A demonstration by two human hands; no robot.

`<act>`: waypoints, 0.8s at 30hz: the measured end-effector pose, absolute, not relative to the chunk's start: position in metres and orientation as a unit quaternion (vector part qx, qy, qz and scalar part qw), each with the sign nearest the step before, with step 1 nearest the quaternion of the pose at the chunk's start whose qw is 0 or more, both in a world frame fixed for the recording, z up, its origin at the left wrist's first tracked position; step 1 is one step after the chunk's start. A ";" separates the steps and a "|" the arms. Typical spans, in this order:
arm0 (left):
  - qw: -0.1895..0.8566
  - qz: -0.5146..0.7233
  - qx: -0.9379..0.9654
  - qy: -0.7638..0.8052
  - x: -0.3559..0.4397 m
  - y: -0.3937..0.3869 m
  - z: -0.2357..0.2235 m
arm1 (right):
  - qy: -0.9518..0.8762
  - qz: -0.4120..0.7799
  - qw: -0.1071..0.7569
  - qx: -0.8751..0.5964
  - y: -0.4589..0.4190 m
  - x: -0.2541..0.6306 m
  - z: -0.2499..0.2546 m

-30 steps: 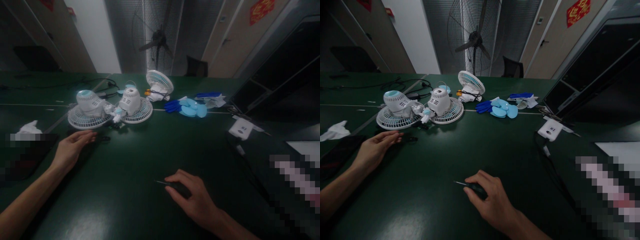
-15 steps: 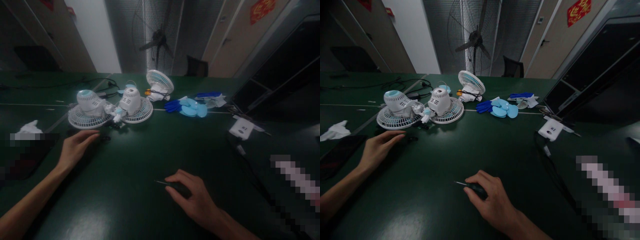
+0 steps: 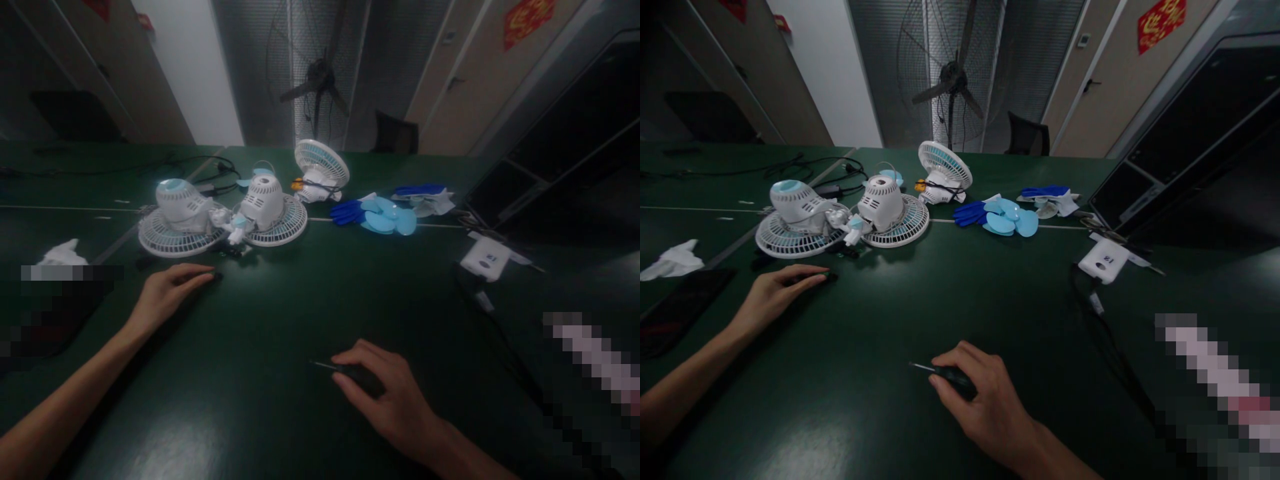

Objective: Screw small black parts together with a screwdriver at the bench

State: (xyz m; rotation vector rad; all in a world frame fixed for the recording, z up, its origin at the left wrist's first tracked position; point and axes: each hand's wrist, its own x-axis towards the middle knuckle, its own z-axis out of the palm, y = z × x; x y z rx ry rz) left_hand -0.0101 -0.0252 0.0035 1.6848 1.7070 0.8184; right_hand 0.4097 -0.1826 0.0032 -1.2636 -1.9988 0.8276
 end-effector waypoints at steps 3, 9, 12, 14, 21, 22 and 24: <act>0.312 0.332 0.614 0.645 -0.008 -0.026 0.003 | -0.757 0.310 0.313 -0.483 -0.183 0.410 0.002; 0.282 0.315 0.633 0.649 -0.012 -0.027 0.001 | -0.756 0.311 0.318 -0.480 -0.183 0.410 0.001; 0.292 0.266 0.616 0.682 -0.014 -0.027 0.003 | -0.754 0.315 0.316 -0.483 -0.183 0.409 0.001; 0.297 0.260 0.609 0.688 -0.014 -0.027 0.003 | -0.754 0.315 0.313 -0.483 -0.183 0.409 0.002; 0.312 0.275 0.615 0.670 -0.019 -0.022 0.004 | -0.764 0.301 0.307 -0.482 -0.182 0.411 0.000; 0.322 0.273 0.613 0.668 -0.019 -0.021 0.005 | -0.763 0.303 0.307 -0.482 -0.182 0.411 0.000; 0.343 0.263 0.628 0.647 -0.012 -0.024 0.008 | -0.759 0.308 0.308 -0.483 -0.182 0.411 0.001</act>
